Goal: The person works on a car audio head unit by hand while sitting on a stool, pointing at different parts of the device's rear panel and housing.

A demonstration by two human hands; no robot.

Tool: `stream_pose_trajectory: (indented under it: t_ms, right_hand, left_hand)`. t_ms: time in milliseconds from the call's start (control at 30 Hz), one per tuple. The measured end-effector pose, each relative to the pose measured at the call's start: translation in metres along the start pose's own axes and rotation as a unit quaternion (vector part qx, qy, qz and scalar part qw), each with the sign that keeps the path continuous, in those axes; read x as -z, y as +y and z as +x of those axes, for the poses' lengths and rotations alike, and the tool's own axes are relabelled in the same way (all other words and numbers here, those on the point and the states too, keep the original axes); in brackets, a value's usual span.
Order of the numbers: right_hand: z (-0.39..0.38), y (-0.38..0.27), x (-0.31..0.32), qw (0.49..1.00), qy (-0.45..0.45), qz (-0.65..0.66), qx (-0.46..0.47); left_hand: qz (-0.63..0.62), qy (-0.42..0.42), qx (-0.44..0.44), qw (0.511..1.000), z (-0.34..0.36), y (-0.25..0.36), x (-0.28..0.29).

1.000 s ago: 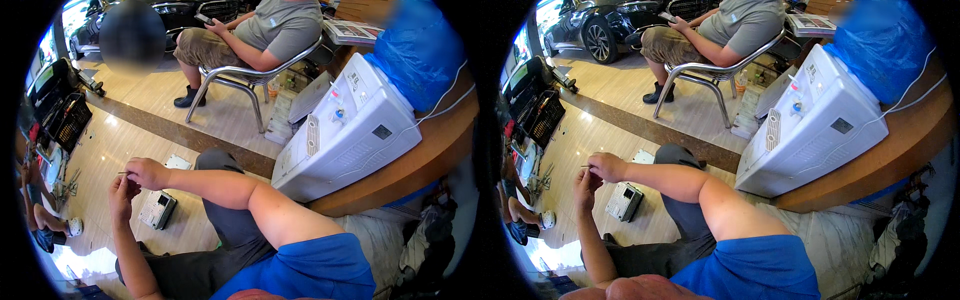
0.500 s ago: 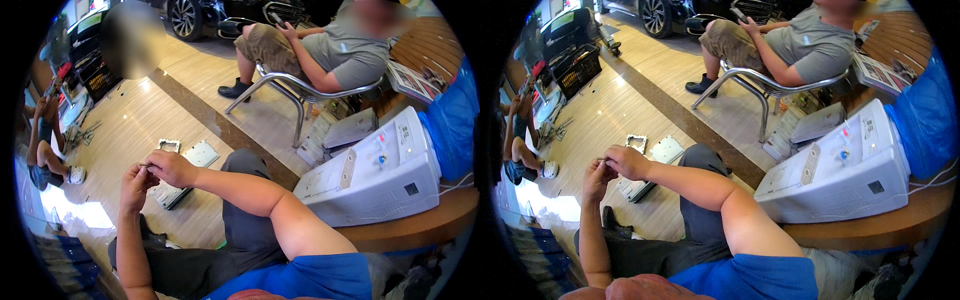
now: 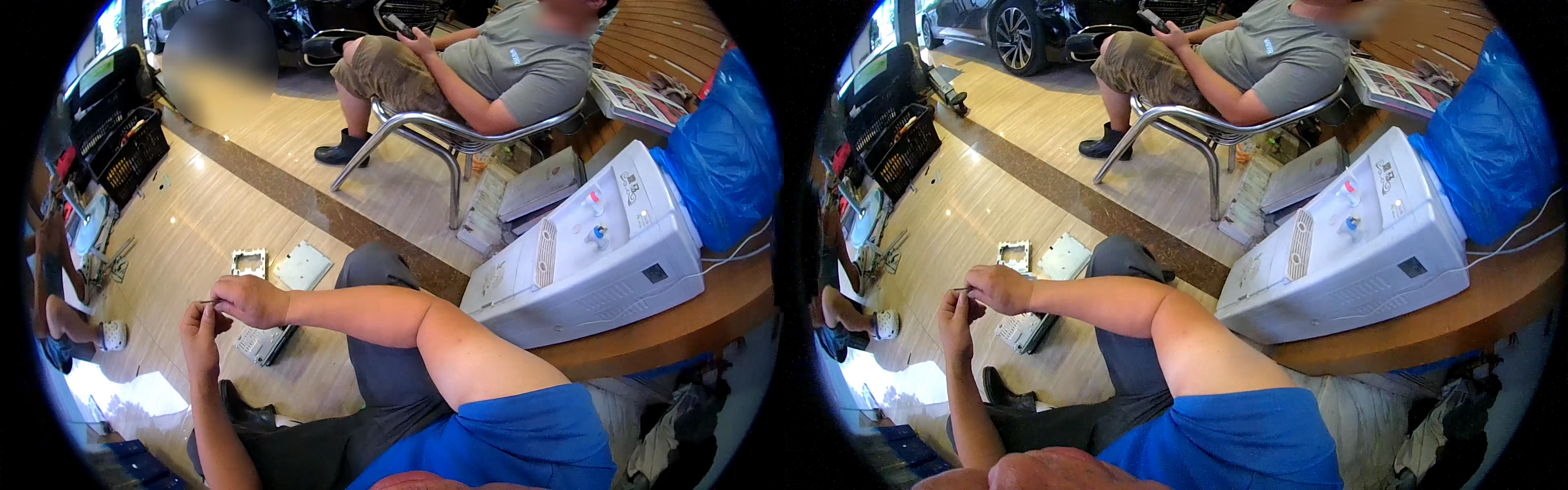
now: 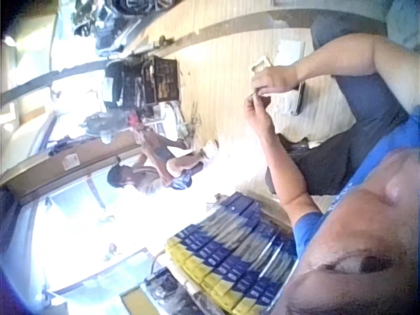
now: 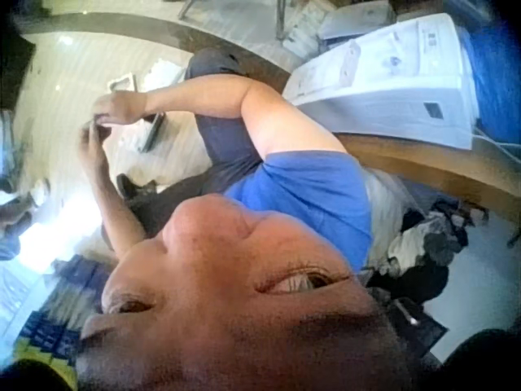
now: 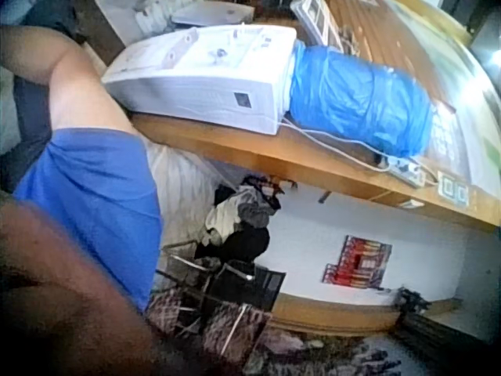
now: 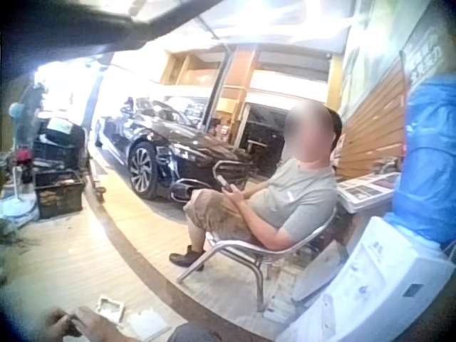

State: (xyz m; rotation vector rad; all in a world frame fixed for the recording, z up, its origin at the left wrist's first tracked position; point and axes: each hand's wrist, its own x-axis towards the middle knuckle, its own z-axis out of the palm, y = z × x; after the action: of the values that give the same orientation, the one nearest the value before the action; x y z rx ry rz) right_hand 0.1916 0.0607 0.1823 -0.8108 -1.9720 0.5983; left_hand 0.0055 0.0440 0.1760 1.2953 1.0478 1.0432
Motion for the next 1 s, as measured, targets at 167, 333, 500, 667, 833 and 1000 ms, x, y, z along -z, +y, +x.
stream_pose_trajectory:
  t_ms: [167,333,500,667,833,1000]
  right_hand:
    - [-0.001,0.003,-0.004,1.000,0.009,0.009,-0.017]
    - [0.004,0.007,0.001,1.000,0.022,-0.002,-0.002]
    - [0.001,0.013,-0.008,0.999,0.015,-0.016,-0.039]
    - [0.004,0.005,-0.015,0.999,-0.012,-0.008,-0.045]
    - [-0.003,0.010,-0.019,0.998,-0.026,-0.012,-0.050]
    - [-0.002,0.019,-0.028,0.994,-0.058,-0.096,-0.003]
  left_hand:
    - [-0.054,-0.014,0.031,0.998,0.004,-0.008,0.000]
    - [-0.126,-0.047,0.023,0.991,0.011,-0.010,-0.001]
    - [-0.156,-0.056,0.019,0.986,0.014,-0.018,-0.001]
    - [-0.144,-0.035,0.038,0.988,0.006,-0.028,0.009]
    - [-0.110,-0.010,0.043,0.993,-0.003,-0.015,-0.009]
    - [-0.075,0.026,0.076,0.994,-0.005,-0.033,0.006]
